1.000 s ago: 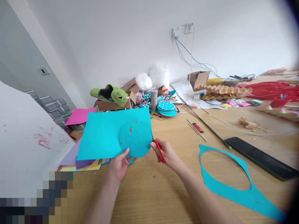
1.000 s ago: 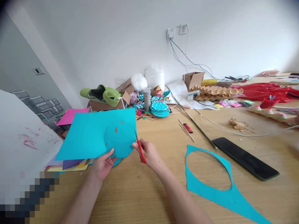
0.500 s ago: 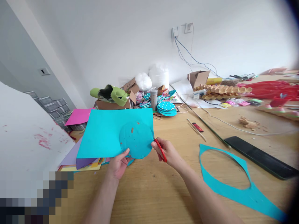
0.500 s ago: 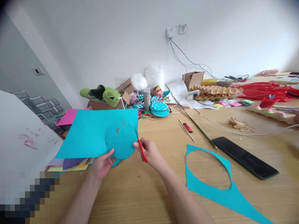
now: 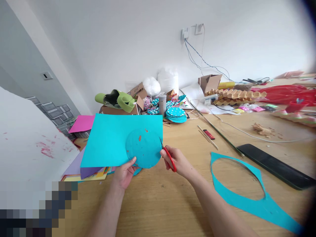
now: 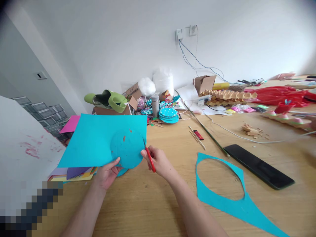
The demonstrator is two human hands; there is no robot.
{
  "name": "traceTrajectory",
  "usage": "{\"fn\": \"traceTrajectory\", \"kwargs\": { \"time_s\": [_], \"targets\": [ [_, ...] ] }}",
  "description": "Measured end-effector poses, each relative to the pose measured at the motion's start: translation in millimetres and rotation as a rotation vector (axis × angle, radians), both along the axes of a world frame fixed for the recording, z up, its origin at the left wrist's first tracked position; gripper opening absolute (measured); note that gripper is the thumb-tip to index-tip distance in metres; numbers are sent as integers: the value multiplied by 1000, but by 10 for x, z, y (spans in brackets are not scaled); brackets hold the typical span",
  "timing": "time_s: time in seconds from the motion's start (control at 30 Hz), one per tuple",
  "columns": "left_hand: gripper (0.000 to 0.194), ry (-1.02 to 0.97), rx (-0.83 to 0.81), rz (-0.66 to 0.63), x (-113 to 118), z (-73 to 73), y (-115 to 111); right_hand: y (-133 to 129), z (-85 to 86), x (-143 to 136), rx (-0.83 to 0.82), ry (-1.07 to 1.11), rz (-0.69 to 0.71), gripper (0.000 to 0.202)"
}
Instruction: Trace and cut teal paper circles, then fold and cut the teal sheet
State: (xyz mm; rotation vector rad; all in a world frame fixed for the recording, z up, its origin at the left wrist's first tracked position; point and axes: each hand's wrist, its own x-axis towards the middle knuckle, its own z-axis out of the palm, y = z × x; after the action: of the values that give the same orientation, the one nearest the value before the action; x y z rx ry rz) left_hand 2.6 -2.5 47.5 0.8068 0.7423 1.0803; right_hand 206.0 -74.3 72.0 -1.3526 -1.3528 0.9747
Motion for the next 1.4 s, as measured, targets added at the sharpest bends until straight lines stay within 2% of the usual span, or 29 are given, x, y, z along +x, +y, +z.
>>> {"fn": "traceTrajectory", "kwargs": {
  "time_s": [0.3, 0.8, 1.1, 1.4],
  "targets": [
    [60, -5, 14, 9, 1, -6, -5, -9, 22, 15, 11, -11, 31, 48],
    [72, 47, 37, -19, -13, -25, 0, -19, 32, 50, 30, -32, -4, 52],
    [68, 65, 53, 1, -21, -11, 11, 12, -13, 68, 57, -86, -41, 54],
    [64, 59, 57, 36, -49, -50, 37, -7, 6, 101, 19, -57, 18, 52]
  ]
}}
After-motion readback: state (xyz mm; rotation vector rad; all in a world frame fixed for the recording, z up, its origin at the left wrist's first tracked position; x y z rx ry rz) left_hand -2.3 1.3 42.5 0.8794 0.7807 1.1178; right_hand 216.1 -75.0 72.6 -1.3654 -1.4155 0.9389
